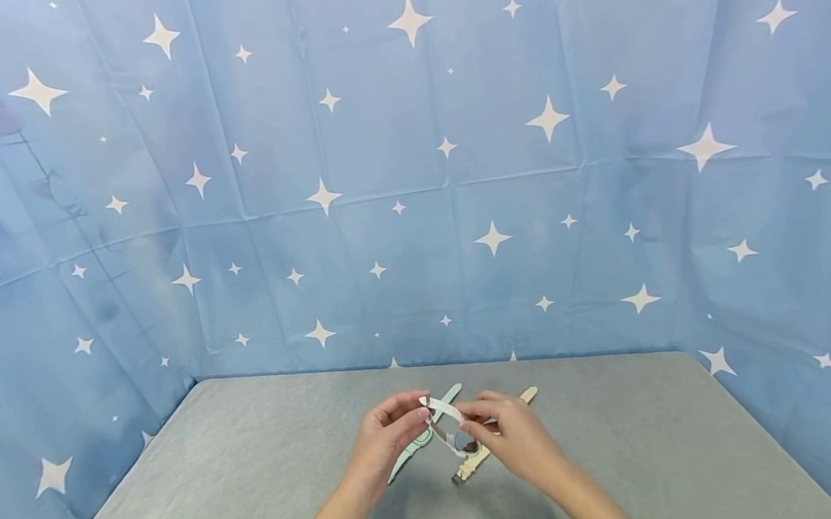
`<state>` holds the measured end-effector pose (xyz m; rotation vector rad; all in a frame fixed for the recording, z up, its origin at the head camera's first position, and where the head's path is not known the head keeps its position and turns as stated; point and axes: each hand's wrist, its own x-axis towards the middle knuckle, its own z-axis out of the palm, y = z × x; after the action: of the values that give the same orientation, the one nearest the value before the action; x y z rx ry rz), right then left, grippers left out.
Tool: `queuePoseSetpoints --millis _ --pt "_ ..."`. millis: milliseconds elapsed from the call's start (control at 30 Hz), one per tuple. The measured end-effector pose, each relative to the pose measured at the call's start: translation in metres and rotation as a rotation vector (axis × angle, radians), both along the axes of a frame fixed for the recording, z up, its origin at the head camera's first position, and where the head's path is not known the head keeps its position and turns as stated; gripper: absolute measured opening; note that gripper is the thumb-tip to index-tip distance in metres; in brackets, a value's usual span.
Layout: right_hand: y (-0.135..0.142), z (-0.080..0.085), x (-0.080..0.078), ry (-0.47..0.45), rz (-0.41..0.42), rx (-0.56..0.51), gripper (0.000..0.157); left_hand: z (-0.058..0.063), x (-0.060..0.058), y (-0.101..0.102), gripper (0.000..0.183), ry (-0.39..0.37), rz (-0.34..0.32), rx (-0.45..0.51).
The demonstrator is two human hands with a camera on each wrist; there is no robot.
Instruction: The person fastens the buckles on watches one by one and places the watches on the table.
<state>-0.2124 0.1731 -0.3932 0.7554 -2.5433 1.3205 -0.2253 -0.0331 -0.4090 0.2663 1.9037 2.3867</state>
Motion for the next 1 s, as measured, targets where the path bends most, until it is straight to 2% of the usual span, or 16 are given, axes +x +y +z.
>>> queuePoseSetpoints --millis 300,733,1000 --pt "-0.0006 -0.0011 0.0005 0.007 -0.001 0.006 0.022 -0.0028 -0.0021 0.0007 0.033 -0.016 -0.006 -0.040" --pt "-0.0014 -0.0046 0.0000 0.034 -0.001 0.002 0.020 -0.0042 -0.0003 0.0004 0.031 0.034 -0.019 -0.084" --pt "-0.0019 -0.0063 -0.0008 0.023 -0.017 -0.009 0.019 -0.0046 -0.0006 0.0018 0.032 0.024 -0.027 -0.049"
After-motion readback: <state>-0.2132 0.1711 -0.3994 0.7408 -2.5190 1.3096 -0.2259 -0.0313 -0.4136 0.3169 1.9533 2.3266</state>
